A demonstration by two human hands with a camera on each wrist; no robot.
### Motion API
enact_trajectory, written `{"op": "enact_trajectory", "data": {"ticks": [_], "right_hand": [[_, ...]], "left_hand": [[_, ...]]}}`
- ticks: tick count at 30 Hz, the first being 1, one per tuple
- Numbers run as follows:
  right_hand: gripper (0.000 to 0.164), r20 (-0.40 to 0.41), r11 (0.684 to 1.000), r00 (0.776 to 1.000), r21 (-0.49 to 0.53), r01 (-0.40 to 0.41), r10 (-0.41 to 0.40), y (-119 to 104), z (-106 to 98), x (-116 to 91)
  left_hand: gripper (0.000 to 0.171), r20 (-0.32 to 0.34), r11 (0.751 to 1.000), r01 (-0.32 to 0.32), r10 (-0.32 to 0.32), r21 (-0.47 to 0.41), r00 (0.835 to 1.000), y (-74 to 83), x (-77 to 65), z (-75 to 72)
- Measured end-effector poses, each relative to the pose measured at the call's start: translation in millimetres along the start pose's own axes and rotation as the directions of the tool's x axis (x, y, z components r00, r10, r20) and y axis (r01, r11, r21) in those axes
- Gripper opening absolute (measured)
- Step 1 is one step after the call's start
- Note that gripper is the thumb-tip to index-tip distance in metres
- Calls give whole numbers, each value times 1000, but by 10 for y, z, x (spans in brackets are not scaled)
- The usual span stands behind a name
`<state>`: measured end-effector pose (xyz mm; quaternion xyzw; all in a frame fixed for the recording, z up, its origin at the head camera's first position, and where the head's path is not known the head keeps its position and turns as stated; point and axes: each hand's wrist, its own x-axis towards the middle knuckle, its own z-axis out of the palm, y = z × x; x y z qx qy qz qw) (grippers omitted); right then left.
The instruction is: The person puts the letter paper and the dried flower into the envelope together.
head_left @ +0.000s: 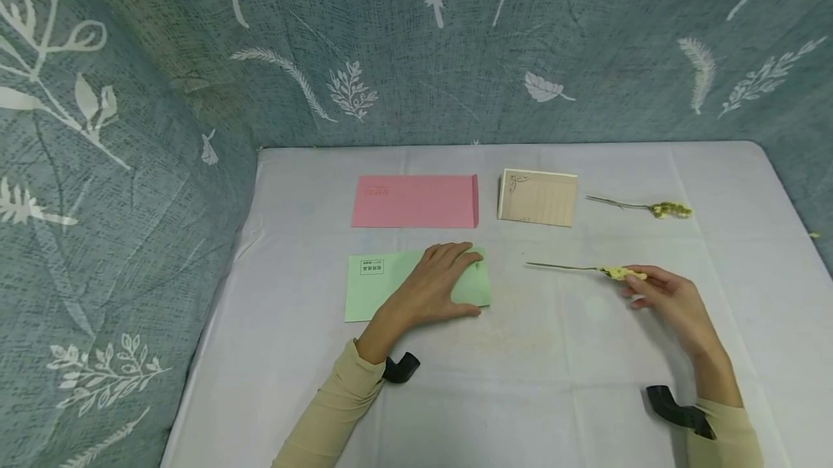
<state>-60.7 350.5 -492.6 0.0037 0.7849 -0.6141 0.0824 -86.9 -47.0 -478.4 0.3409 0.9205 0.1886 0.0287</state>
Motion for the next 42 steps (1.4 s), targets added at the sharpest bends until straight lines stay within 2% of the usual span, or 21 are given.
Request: {"op": "enact_trajectory", "data": {"ticks": [6, 23, 34, 42], "right_hand": [[19, -8, 999, 1000, -39, -9, 9, -21, 98, 25], [28, -2, 999, 1000, -42, -1, 1, -76, 412, 7], [35, 39, 1000, 999, -21, -2, 3, -130, 625, 16], [39, 81, 998, 997, -60, -3, 8, -171, 748, 58]], "left_hand": [[80, -4, 1000, -4, 4, 9, 1000, -6, 0, 5], [81, 5, 1000, -12, 12, 6, 1000, -11, -60, 9], [81, 1, 1000, -22, 22, -6, 1000, -16, -85, 14], [81, -3, 1000, -27, 27, -3, 1000, -26, -92, 19]]}}
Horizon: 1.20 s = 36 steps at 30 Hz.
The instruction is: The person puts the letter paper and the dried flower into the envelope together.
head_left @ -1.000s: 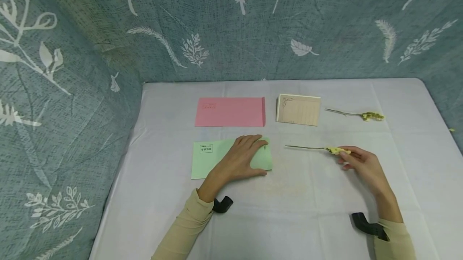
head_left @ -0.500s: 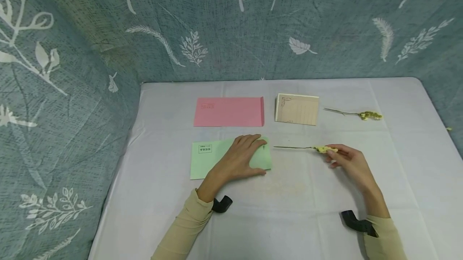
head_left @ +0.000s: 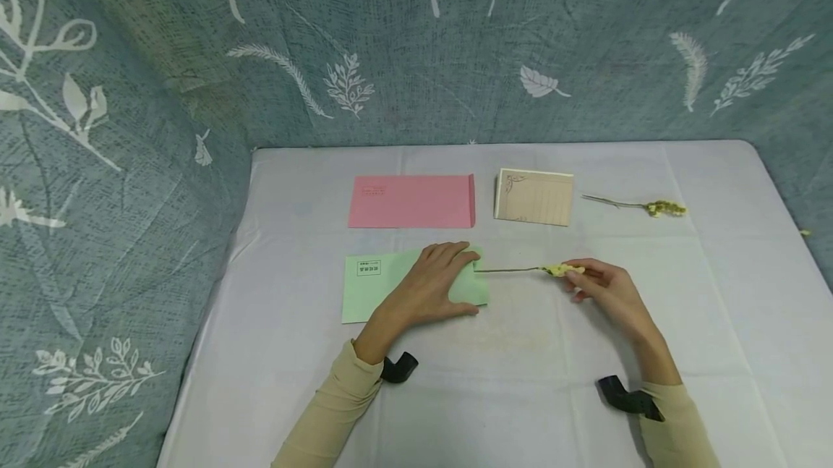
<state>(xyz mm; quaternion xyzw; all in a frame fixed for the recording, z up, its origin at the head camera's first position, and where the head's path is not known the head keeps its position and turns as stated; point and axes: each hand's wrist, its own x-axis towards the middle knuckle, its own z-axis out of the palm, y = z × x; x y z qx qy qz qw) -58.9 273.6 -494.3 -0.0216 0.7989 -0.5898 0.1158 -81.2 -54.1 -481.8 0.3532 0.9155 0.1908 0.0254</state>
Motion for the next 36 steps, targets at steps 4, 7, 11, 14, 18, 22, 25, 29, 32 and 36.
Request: {"op": "enact_trajectory", "data": {"ticks": [4, 7, 11, 14, 18, 22, 25, 29, 32, 36], "right_hand": [[38, 19, 999, 1000, -33, 0, 1, -9, 29, 53], [38, 28, 999, 1000, -39, -3, 4, -21, 43, 84], [38, 47, 999, 999, -40, 0, 1, -38, 72, 127], [37, 60, 999, 998, -38, 8, -5, -49, 106, 168], [36, 86, 1000, 996, -22, 6, -5, -73, 165, 237], [35, 122, 1000, 993, -8, 2, -1, -101, 221, 303], [35, 141, 1000, 990, -5, -4, 5, -117, 262, 343], [35, 156, 1000, 988, -3, -10, 10, -142, 312, 382], [34, 172, 1000, 985, -4, -6, 7, -161, 352, 412], [34, 196, 1000, 980, -18, 13, -10, -169, 401, 468]], "left_hand": [[81, -4, 1000, -4, 4, 6, 1000, 0, 18, 1], [81, -5, 1000, -5, 5, 6, 1000, 3, 33, -2], [81, -1, 1000, 5, -5, 5, 1000, 7, 51, -2], [81, 4, 1000, 12, -12, 7, 1000, 8, 62, 1], [81, 8, 1000, 20, -20, 7, 1000, 6, 75, 8], [81, 4, 1000, 23, -23, 6, 1000, 7, 88, 8], [80, -1, 1000, 19, -19, 7, 1000, 10, 98, 6], [81, -3, 1000, 21, -21, 9, 1000, 11, 113, 7], [81, -1, 1000, 26, -26, 11, 1000, 10, 124, 9], [81, -3, 999, 33, -33, 14, 999, 10, 139, 8]]}}
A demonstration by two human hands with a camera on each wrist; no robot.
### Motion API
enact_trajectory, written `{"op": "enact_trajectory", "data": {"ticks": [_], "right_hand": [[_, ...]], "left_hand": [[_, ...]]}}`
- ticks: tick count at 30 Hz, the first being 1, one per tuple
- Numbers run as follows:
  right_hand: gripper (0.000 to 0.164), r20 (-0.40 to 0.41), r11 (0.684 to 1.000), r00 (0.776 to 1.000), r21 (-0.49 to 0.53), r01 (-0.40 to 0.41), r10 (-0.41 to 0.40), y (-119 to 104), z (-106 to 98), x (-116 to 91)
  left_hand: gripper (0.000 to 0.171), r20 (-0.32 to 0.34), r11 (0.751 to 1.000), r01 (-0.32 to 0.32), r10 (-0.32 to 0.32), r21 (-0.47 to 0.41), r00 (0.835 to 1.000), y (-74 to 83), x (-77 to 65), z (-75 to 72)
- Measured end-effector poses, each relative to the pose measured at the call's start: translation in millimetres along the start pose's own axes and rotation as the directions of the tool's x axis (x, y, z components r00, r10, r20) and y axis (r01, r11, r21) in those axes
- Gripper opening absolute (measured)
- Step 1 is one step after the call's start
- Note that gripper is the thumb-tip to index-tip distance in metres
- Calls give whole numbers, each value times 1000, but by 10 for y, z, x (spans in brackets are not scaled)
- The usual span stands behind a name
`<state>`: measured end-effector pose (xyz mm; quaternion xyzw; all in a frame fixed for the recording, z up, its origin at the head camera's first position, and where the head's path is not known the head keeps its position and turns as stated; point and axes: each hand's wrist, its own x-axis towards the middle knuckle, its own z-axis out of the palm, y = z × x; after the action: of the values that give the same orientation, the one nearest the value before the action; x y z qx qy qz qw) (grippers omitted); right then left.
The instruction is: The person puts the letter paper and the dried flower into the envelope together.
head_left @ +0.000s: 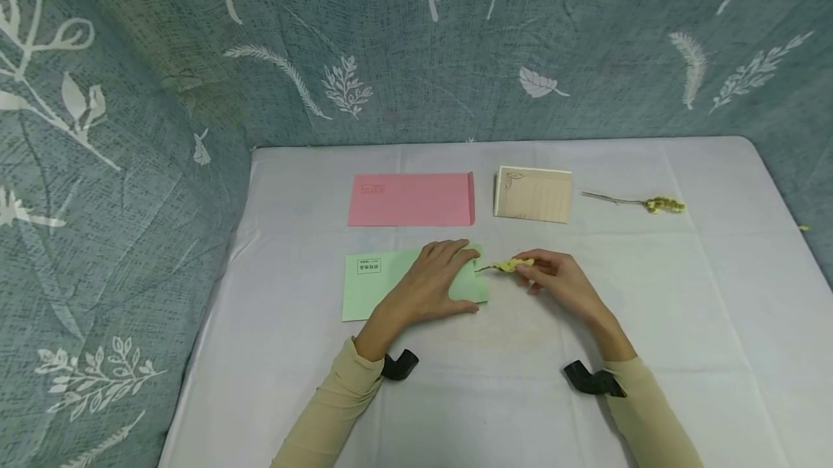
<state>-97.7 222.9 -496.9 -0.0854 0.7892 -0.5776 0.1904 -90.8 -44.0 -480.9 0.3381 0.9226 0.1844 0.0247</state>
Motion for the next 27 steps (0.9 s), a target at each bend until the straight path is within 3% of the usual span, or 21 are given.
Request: {"op": "enact_trajectory", "data": {"ticks": [14, 27], "right_hand": [[28, 18, 995, 997, -59, 76, -76, -41, 222, 74], [24, 4, 985, 995, -147, 95, -95, -169, 430, 98]], "left_hand": [[82, 8, 1000, -8, 8, 0, 1000, 0, -39, -17], [82, 12, 1000, -22, 22, 6, 1000, -1, -70, -19]]}}
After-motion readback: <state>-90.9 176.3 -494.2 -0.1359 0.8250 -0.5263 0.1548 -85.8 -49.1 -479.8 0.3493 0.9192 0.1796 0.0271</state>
